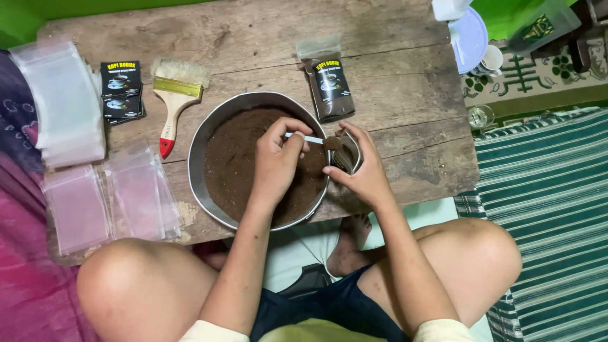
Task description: The person transfers coffee grounds from a bowl into a bag using a spoon, shaking the bag to settle the grounds. The person uses both hands to scoop and pour, occasionally tapping the spoon to dislodge grounds.
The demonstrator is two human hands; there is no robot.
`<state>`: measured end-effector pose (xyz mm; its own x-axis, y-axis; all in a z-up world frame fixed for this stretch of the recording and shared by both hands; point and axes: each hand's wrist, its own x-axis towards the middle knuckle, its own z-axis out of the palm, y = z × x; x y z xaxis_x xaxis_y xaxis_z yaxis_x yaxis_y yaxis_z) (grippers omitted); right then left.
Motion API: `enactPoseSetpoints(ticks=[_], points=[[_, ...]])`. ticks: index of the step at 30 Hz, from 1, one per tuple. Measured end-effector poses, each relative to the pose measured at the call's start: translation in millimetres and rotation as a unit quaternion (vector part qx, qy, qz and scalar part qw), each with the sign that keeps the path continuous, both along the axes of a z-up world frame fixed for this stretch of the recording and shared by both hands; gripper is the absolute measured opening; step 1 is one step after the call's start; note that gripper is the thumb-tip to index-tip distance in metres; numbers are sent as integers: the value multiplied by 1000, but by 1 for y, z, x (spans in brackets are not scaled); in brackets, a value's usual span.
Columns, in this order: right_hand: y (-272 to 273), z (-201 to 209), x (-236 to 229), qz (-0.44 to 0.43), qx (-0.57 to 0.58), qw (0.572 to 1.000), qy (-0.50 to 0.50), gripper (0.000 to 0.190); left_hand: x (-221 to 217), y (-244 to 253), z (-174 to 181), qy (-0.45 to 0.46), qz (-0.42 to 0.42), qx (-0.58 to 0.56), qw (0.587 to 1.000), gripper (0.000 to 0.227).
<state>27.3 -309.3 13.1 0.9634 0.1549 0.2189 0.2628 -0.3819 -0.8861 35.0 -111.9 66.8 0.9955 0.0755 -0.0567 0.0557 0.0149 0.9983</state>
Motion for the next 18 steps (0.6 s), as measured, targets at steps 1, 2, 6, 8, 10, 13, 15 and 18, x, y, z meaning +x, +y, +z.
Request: enactPoseSetpoints(ticks=[1, 2, 6, 8, 10, 13, 15, 18], points=[[1, -6, 1, -1, 0, 1000, 0, 94, 0, -2, 1, 0, -1, 0, 1000, 20], [3, -13, 2, -23, 57, 998, 18, 82, 0, -5, 2, -4, -7, 1, 1000, 20], [8, -17, 5, -50, 141, 988, 46, 65, -1, -11, 4, 3, -16, 10, 1000, 21], [7, -18, 4, -49, 132, 989, 43, 68, -2, -12, 9, 2, -15, 26, 1000, 21], [7, -18, 3, -46, 123, 991, 41, 70, -4, -16, 10, 1, -13, 42, 999, 22], [7, -19, 1, -39, 107, 993, 19, 73, -8, -22, 9, 4, -15, 71, 997, 21], [6, -21, 1, -27, 67, 997, 0, 74, -11, -20, 10, -288, -87, 285, 910, 25], [6, -14, 0, -10, 76, 997, -1, 76, -19, -21, 13, -369, -133, 375, 840, 13]])
